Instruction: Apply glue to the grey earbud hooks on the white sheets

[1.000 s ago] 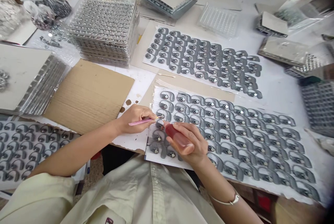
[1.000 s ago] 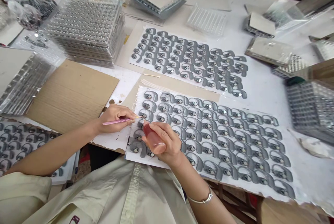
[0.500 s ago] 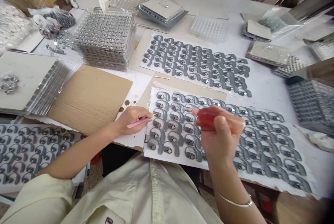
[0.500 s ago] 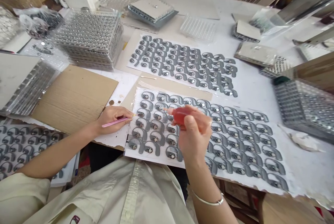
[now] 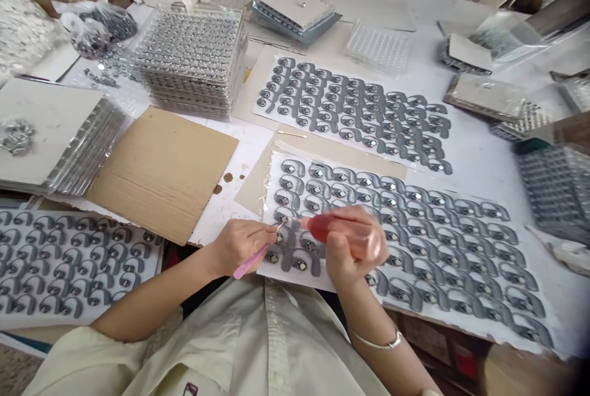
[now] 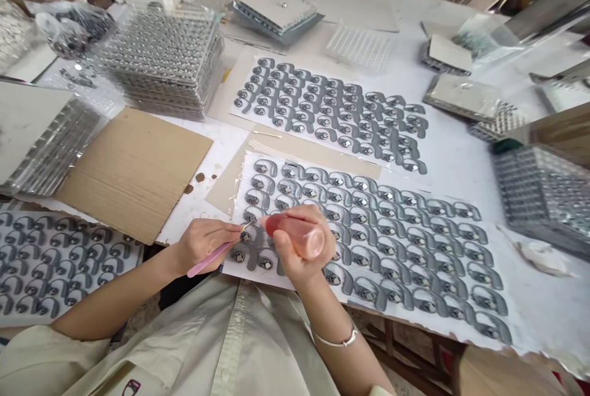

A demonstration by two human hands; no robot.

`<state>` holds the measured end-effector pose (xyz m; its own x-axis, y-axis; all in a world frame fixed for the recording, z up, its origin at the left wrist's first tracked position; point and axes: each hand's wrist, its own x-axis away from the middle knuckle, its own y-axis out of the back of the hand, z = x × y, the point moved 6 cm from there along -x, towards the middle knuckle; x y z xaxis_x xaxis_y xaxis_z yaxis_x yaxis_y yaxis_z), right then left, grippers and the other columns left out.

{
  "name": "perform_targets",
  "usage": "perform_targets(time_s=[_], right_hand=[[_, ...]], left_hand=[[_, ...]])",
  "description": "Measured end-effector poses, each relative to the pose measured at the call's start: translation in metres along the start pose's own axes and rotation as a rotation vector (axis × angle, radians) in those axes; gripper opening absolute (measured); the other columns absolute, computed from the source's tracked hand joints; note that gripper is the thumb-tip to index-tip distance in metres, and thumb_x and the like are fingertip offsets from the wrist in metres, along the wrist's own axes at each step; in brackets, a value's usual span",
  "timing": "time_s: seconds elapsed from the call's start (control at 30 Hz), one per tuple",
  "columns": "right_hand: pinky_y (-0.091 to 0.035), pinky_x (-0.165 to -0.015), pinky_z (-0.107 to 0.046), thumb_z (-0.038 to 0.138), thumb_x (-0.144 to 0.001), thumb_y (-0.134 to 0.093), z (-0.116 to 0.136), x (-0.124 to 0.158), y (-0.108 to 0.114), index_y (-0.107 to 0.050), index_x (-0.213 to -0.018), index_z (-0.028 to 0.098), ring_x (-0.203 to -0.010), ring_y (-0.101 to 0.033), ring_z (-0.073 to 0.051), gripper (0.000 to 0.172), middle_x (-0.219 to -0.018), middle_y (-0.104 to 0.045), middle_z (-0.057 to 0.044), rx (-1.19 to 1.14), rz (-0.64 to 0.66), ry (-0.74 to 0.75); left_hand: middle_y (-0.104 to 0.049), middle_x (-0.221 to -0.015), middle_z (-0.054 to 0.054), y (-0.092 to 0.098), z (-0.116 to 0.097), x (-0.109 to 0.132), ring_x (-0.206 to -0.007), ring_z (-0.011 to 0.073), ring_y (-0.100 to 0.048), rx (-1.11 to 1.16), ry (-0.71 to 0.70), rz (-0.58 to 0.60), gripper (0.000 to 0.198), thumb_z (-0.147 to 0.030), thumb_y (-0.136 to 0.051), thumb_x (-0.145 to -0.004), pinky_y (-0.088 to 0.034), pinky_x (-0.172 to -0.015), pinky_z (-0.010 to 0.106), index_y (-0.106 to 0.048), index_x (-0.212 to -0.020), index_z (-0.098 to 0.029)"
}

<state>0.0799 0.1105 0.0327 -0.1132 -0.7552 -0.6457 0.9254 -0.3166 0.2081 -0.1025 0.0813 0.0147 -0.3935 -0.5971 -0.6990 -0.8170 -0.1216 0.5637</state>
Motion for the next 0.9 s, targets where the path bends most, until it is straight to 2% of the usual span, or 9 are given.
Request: perform_targets(time_s=[0.1, 0.2, 0.4, 0.57, 0.9], right_hand=[[-0.048, -0.053, -0.033, 0.033, -0.077, -0.068, 0.004, 0.006, -0.007, -0.059, -0.095, 0.019, -0.061, -0.057, -0.018, 0.025, -0.075, -0.060, -0.003, 0.126, 0.087, 0.150], [-0.047, -0.051, -0.033, 0.032, -0.078, -0.067, 0.002, 0.009, -0.011, -0.057, -0.096, 0.020, -0.059, -0.056, -0.017, 0.024, -0.074, -0.061, -0.003, 0.172, 0.103, 0.192], [-0.046, -0.052, -0.033, 0.030, -0.079, -0.067, 0.002, 0.009, -0.016, -0.056, -0.100, 0.019, -0.059, -0.056, -0.017, 0.026, -0.077, -0.062, -0.003, 0.137, 0.118, 0.203], [-0.047, -0.052, -0.033, 0.032, -0.080, -0.067, 0.003, 0.009, -0.018, -0.057, -0.095, 0.020, -0.059, -0.056, -0.017, 0.022, -0.075, -0.062, -0.003, 0.161, 0.132, 0.182], [-0.048, -0.052, -0.033, 0.026, -0.078, -0.069, 0.001, 0.012, -0.016, -0.055, -0.103, 0.021, -0.061, -0.057, -0.017, 0.029, -0.079, -0.063, -0.003, 0.148, 0.099, 0.238]], left_hand=[[-0.074, -0.082, 0.008, -0.002, 0.000, -0.001, -0.073, 0.0147, -0.071, -0.028, -0.010, 0.013, 0.009, -0.006, -0.055, -0.081, -0.061, -0.066, 0.023, -0.061, -0.086, -0.012], [-0.074, -0.084, 0.008, -0.003, 0.001, 0.001, -0.072, 0.0148, -0.071, -0.037, 0.005, 0.015, 0.008, -0.008, -0.055, -0.082, -0.061, -0.065, 0.024, -0.061, -0.085, -0.013], [-0.074, -0.087, 0.007, -0.006, 0.004, 0.006, -0.076, 0.0150, -0.071, -0.011, 0.030, 0.026, 0.012, -0.007, -0.054, -0.081, -0.061, -0.067, 0.024, -0.061, -0.086, -0.014], [-0.074, -0.090, 0.007, -0.006, 0.005, 0.008, -0.078, 0.0147, -0.071, -0.007, 0.039, 0.032, 0.015, -0.007, -0.051, -0.080, -0.060, -0.069, 0.024, -0.061, -0.088, -0.014], [-0.073, -0.088, 0.007, -0.006, 0.005, 0.008, -0.077, 0.0150, -0.071, -0.016, 0.041, 0.017, 0.012, -0.007, -0.053, -0.081, -0.061, -0.070, 0.024, -0.062, -0.086, -0.013]])
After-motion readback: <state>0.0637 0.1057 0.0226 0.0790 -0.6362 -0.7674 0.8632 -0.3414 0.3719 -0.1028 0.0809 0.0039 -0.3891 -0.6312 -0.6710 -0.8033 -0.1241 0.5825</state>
